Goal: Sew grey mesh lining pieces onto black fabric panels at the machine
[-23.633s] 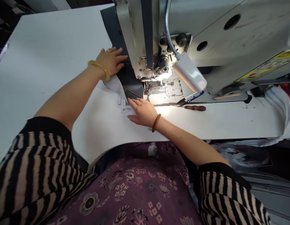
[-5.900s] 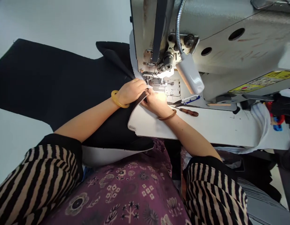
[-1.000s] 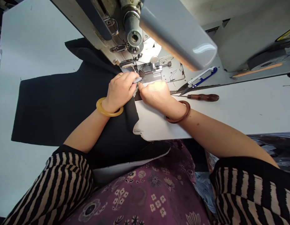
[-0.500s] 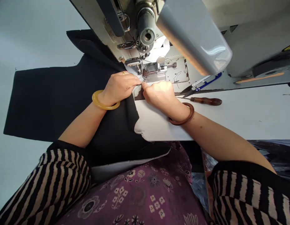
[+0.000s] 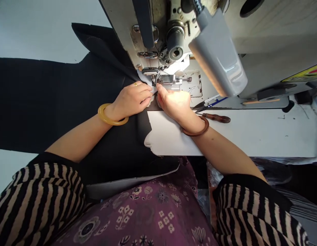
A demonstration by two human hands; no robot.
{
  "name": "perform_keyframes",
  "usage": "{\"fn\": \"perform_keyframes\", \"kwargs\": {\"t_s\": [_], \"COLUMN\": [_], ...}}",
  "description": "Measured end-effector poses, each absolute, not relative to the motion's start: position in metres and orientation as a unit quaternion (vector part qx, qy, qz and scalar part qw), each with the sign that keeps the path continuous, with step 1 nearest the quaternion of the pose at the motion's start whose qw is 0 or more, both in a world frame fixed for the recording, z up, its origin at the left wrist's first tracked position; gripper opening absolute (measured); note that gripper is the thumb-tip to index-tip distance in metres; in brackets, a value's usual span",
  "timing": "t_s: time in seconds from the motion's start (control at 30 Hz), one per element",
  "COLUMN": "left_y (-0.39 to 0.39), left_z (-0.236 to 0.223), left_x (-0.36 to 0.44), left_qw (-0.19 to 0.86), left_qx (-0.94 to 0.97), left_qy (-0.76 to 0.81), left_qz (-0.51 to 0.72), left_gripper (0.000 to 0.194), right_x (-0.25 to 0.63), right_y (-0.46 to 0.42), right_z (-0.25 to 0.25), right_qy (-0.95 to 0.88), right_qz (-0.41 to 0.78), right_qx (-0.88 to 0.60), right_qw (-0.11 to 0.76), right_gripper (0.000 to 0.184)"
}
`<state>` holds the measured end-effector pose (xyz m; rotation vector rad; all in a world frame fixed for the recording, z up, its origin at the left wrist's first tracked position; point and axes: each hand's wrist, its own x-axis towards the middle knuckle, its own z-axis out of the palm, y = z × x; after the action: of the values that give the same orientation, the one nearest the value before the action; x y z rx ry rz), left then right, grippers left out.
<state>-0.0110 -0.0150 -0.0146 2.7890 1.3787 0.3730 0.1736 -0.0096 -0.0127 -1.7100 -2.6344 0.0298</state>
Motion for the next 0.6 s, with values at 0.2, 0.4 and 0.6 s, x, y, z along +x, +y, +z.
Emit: {"fn": "perform_keyframes", "kwargs": {"t_s": [0.2,0.4,0.6], "left_y": [-0.013,-0.011,-0.003], "left_z": [-0.018,-0.019,-0.018], "left_x": [-0.010,-0.009,-0.011], "left_qw": [0.025,0.036,0.057], "left_qx": [0.878,0.877,0.885], "left_qy": [0.451,0.456,0.442], "left_qz": [0.157,0.149,0.138], "left_gripper": [0.027,0.026,0.025], "right_x": [0.170,0.173,0.169], "right_y": [0.000,-0.005,-0.011], "right_z": [-0.015,-0.018,-0.012], "right_qy": [-0.851,-0.846,-0.851], "right_qz": [0.031,0.007,0.008], "right_qx": [-0.525,-0.533,-0.524], "right_qw": [-0.015,-0.025,-0.035], "right_gripper": [0.051,0.053,0.054]}}
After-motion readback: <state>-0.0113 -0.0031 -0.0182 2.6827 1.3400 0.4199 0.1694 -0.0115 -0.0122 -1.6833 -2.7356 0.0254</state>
